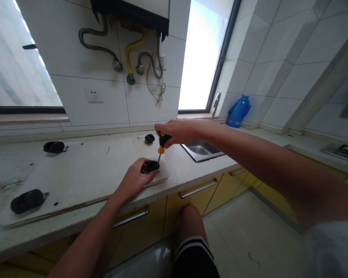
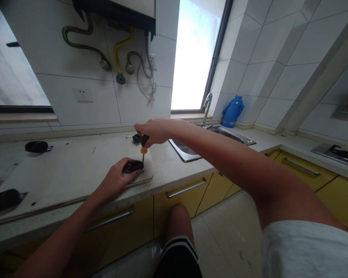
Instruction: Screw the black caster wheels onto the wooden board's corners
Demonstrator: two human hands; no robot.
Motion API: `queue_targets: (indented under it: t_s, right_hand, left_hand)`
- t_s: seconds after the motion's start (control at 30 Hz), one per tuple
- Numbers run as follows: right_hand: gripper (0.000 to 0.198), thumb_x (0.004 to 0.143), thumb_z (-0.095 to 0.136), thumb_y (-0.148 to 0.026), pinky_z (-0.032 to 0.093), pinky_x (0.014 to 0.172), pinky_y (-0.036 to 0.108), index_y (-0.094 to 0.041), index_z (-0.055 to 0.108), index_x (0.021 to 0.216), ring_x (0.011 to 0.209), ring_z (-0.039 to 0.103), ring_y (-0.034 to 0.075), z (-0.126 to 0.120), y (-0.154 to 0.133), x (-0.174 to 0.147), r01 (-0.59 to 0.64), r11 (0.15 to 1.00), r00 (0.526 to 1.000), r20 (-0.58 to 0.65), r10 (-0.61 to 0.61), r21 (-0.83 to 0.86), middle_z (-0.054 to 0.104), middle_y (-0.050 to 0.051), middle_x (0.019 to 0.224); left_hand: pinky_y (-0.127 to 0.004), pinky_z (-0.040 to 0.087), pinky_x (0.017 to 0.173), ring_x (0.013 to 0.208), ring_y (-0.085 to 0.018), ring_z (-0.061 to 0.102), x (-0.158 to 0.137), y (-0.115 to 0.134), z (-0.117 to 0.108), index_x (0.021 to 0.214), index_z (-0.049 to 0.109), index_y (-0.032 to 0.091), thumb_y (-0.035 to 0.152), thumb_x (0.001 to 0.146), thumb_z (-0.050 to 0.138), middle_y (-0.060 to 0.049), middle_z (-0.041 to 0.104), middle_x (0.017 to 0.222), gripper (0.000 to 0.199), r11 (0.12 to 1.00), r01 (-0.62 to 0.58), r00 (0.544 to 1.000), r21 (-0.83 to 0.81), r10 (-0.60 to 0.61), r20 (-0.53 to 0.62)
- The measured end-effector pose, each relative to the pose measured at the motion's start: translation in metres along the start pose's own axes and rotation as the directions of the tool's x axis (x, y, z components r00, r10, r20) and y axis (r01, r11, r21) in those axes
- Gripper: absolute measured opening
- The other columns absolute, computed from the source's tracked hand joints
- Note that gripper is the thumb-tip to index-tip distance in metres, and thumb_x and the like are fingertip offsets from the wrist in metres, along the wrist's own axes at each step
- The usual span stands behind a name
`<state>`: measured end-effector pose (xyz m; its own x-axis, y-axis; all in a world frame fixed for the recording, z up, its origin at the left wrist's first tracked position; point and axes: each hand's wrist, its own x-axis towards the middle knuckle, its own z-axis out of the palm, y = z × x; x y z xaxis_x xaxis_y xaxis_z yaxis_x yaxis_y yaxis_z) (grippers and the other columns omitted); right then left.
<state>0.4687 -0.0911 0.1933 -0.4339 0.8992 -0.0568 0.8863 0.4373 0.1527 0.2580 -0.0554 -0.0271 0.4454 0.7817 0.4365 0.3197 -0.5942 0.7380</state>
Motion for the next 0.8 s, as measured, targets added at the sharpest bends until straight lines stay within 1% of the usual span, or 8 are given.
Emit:
queue_targets:
  t_s: [0.07, 0.17, 0.27, 0.33, 0.47, 0.63, 0.7, 0.8]
  right_hand:
    - [0.044, 0.103, 0.078, -0.055, 0.040, 0.073, 0.039, -0.020, 0.069, 0.129, 0.091, 0.068, 0.028, 0.000, 0.000, -0.001, -0.045, 0.998, 0.998, -0.055, 0.043, -0.036, 0.078, 0.013, 0.106]
    - [0.059, 0.102, 0.068, -0.076, 0.041, 0.075, 0.041, -0.018, 0.074, 0.114, 0.093, 0.069, 0.032, 0.002, 0.003, 0.001, -0.123, 0.990, 0.991, -0.068, 0.119, -0.070, 0.076, 0.016, 0.102]
    - [0.050, 0.097, 0.087, -0.049, 0.040, 0.075, 0.037, -0.021, 0.066, 0.133, 0.094, 0.068, 0.027, 0.004, 0.008, 0.003, -0.009, 1.000, 1.000, 0.013, 0.009, 0.003, 0.078, 0.010, 0.106]
    - [0.055, 0.099, 0.086, -0.042, 0.039, 0.073, 0.036, -0.020, 0.060, 0.142, 0.091, 0.067, 0.025, 0.005, 0.009, 0.005, 0.025, 0.999, 0.999, -0.027, -0.024, 0.036, 0.078, 0.010, 0.109]
    - [0.062, 0.102, 0.070, -0.073, 0.039, 0.074, 0.040, -0.016, 0.070, 0.127, 0.093, 0.068, 0.031, 0.006, 0.010, 0.008, -0.133, 0.990, 0.988, -0.090, 0.129, -0.044, 0.075, 0.017, 0.109]
    - [0.049, 0.095, 0.090, -0.042, 0.039, 0.074, 0.035, -0.021, 0.066, 0.132, 0.096, 0.066, 0.025, 0.011, 0.016, 0.012, 0.004, 0.995, 0.997, -0.075, 0.004, 0.102, 0.076, 0.009, 0.107]
    - [0.044, 0.098, 0.085, -0.056, 0.036, 0.071, 0.035, -0.020, 0.070, 0.119, 0.094, 0.065, 0.026, 0.014, 0.018, 0.011, -0.031, 0.995, 0.989, -0.143, 0.045, 0.096, 0.076, 0.011, 0.101]
    - [0.056, 0.095, 0.080, -0.073, 0.035, 0.070, 0.037, -0.019, 0.072, 0.104, 0.087, 0.062, 0.025, 0.018, 0.023, 0.010, -0.092, 0.993, 0.980, -0.169, 0.103, 0.071, 0.075, 0.013, 0.097]
  left_hand:
    - [-0.041, 0.060, 0.086, 0.090, -0.025, 0.071, 0.000, 0.000, 0.000, 0.116, 0.073, 0.020, 0.053, 0.092, 0.077, -0.010, 0.078, 0.109, 0.040, 1.000, -0.001, 1.000, 0.009, 0.001, -0.004]
    - [-0.041, 0.059, 0.084, 0.088, -0.025, 0.071, 0.000, 0.001, 0.000, 0.114, 0.074, 0.021, 0.053, 0.092, 0.077, -0.009, 0.078, 0.107, 0.040, 1.000, -0.009, 1.000, 0.018, 0.009, -0.005]
    - [-0.040, 0.059, 0.082, 0.087, -0.025, 0.071, 0.000, 0.002, 0.000, 0.114, 0.074, 0.021, 0.056, 0.091, 0.078, -0.009, 0.078, 0.106, 0.042, 1.000, -0.008, 1.000, 0.028, 0.008, -0.009]
    - [-0.040, 0.059, 0.082, 0.087, -0.025, 0.071, 0.000, 0.002, 0.000, 0.115, 0.074, 0.021, 0.057, 0.091, 0.077, -0.009, 0.078, 0.106, 0.043, 0.999, -0.002, 1.000, 0.036, 0.003, -0.014]
    - [-0.041, 0.059, 0.083, 0.087, -0.025, 0.070, 0.001, 0.001, 0.000, 0.115, 0.074, 0.020, 0.058, 0.091, 0.077, -0.010, 0.078, 0.107, 0.045, 0.999, 0.001, 1.000, 0.051, 0.000, -0.007]
    - [-0.040, 0.059, 0.082, 0.085, -0.025, 0.069, 0.001, 0.000, 0.000, 0.116, 0.074, 0.020, 0.059, 0.091, 0.077, -0.009, 0.077, 0.105, 0.046, 0.998, -0.008, 1.000, 0.070, 0.009, -0.018]
    - [-0.039, 0.059, 0.082, 0.085, -0.024, 0.069, 0.001, 0.000, 0.000, 0.116, 0.074, 0.021, 0.058, 0.091, 0.077, -0.008, 0.078, 0.104, 0.045, 0.997, -0.009, 1.000, 0.071, 0.011, -0.020]
    - [-0.039, 0.060, 0.082, 0.085, -0.025, 0.070, 0.000, 0.001, 0.000, 0.115, 0.074, 0.021, 0.059, 0.091, 0.078, -0.008, 0.078, 0.104, 0.045, 0.998, -0.007, 1.000, 0.066, 0.008, -0.013]
